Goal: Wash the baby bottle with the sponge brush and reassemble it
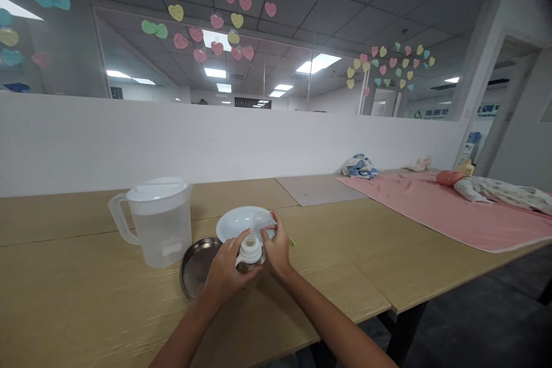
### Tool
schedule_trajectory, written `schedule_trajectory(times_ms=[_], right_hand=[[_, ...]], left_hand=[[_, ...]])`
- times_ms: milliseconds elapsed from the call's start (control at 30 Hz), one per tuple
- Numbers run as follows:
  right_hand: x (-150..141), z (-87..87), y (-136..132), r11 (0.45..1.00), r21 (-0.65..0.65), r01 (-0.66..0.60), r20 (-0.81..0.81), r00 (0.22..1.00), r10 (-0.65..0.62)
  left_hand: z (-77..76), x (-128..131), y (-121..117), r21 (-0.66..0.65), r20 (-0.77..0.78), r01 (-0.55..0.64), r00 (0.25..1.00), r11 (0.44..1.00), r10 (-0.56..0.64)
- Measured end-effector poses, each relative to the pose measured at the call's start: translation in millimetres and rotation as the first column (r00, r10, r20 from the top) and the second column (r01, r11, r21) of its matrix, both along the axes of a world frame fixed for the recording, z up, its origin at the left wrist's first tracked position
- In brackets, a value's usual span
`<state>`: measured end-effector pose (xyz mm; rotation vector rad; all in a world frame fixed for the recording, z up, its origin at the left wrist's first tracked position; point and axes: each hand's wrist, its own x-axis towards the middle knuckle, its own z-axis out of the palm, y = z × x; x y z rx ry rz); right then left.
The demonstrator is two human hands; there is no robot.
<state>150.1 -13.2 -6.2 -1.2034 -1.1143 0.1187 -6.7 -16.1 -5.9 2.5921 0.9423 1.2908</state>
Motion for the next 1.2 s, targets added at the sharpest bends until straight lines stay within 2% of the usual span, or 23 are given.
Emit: schedule_trajectory(times_ms=[333, 933, 1200], right_hand=[[-2.3, 4.3, -4.6, 0.998, -0.053, -0.023, -0.003, 1.0, 0.023], [-2.8, 0.9, -3.0, 1.0, -0.011, -0.029, -0.003, 1.0, 0.029], [-2.6, 1.5, -3.2, 0.999, -0.031, -0.041, -0.006, 0.999, 0.041]], left_hand=[[-2.1, 1.6, 1.6, 0.035, 0.025, -0.003, 1.0, 0.999, 0.003], [-1.9, 1.1, 1.9, 0.047, 0.031, -0.004, 1.0, 0.999, 0.002], [-0.2, 1.4, 0.5, 0.032, 0.036, 0.003, 0.999, 0.999, -0.005]])
